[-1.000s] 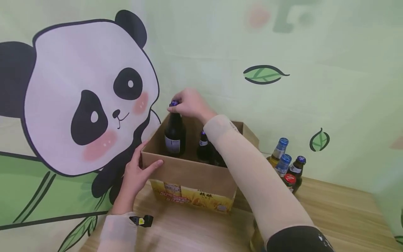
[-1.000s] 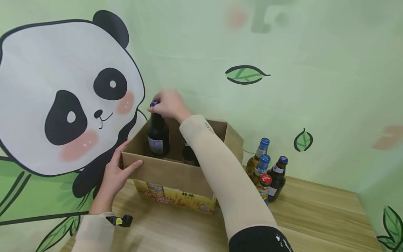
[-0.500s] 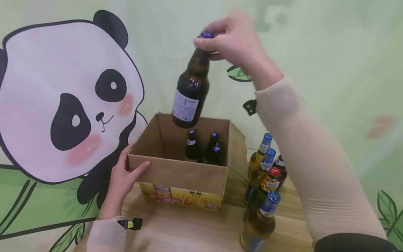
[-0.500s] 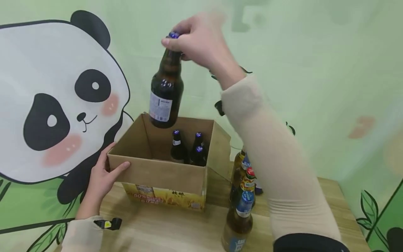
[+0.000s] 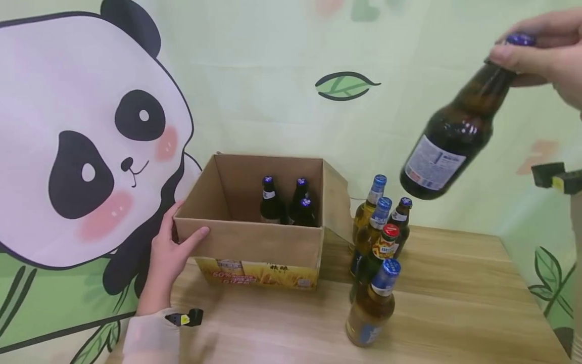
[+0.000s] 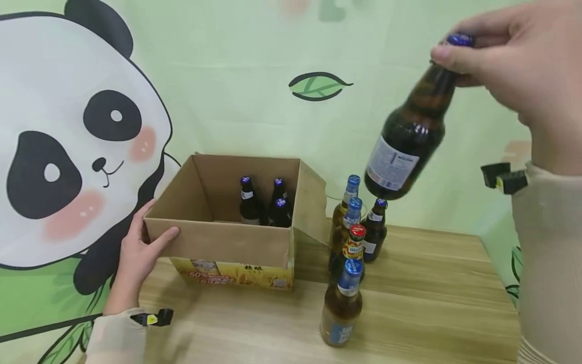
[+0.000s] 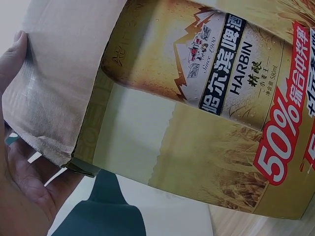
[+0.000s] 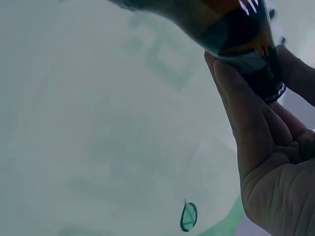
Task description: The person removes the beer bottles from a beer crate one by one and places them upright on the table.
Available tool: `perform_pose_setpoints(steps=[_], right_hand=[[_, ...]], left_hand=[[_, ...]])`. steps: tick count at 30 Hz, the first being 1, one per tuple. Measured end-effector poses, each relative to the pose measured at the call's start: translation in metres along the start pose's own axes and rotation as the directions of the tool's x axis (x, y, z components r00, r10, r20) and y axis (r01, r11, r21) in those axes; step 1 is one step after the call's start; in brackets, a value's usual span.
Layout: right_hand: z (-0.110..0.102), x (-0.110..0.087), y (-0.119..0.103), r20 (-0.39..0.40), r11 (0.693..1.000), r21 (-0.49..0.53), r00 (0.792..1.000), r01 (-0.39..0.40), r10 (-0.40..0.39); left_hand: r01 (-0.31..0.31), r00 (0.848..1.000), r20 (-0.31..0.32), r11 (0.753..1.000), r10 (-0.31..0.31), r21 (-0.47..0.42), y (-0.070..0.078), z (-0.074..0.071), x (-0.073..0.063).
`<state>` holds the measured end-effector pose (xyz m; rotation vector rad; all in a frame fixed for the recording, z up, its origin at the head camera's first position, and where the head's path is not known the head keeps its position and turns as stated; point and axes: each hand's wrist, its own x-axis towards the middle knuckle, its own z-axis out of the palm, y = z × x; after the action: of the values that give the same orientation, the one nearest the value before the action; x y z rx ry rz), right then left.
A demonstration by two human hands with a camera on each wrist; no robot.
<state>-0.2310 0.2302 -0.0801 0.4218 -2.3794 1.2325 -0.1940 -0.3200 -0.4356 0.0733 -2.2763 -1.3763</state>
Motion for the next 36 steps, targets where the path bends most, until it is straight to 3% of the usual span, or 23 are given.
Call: perform_pose_setpoints(steps=[4,7,9,16,20,29,36], right_hand=[[0.017,-0.048,0.031,-0.076,0.978,-0.209,0.997,-0.026,0.01],[0.033,-0.076,0.061,-0.084,0.921,-0.388,0.996,-0.018,-0.016],[0.04,-0.091,0.081,-0.079,0.899,-0.438,0.997,-0.025,-0.011],[0.063,-0.135,0.138,-0.076,0.893,-0.448,0.997,-0.032,-0.003],[0.079,-0.148,0.163,-0.047,0.888,-0.459,0.999,-0.031,0.011],[0.105,-0.164,0.197,-0.016,0.908,-0.418,1.0,-0.018,0.012],[0.119,-0.172,0.212,-0.014,0.907,-0.414,0.997,-0.077,0.078]], left_hand=[[0.004,1.0,-0.018,1.0,-0.004,0.026,0.0,-0.01,-0.005],[0.001,1.0,-0.024,1.0,0.0,0.03,-0.001,-0.015,-0.007],[0.007,1.0,-0.017,1.0,-0.007,0.021,-0.002,-0.016,-0.008],[0.025,1.0,0.0,1.0,-0.025,0.004,-0.005,-0.01,-0.015],[0.039,0.999,-0.001,0.999,-0.039,0.016,-0.005,-0.007,-0.017],[0.065,0.998,0.021,0.998,-0.065,0.015,-0.007,-0.003,-0.019],[0.07,0.997,0.02,0.997,-0.071,0.032,-0.008,-0.001,-0.018]])
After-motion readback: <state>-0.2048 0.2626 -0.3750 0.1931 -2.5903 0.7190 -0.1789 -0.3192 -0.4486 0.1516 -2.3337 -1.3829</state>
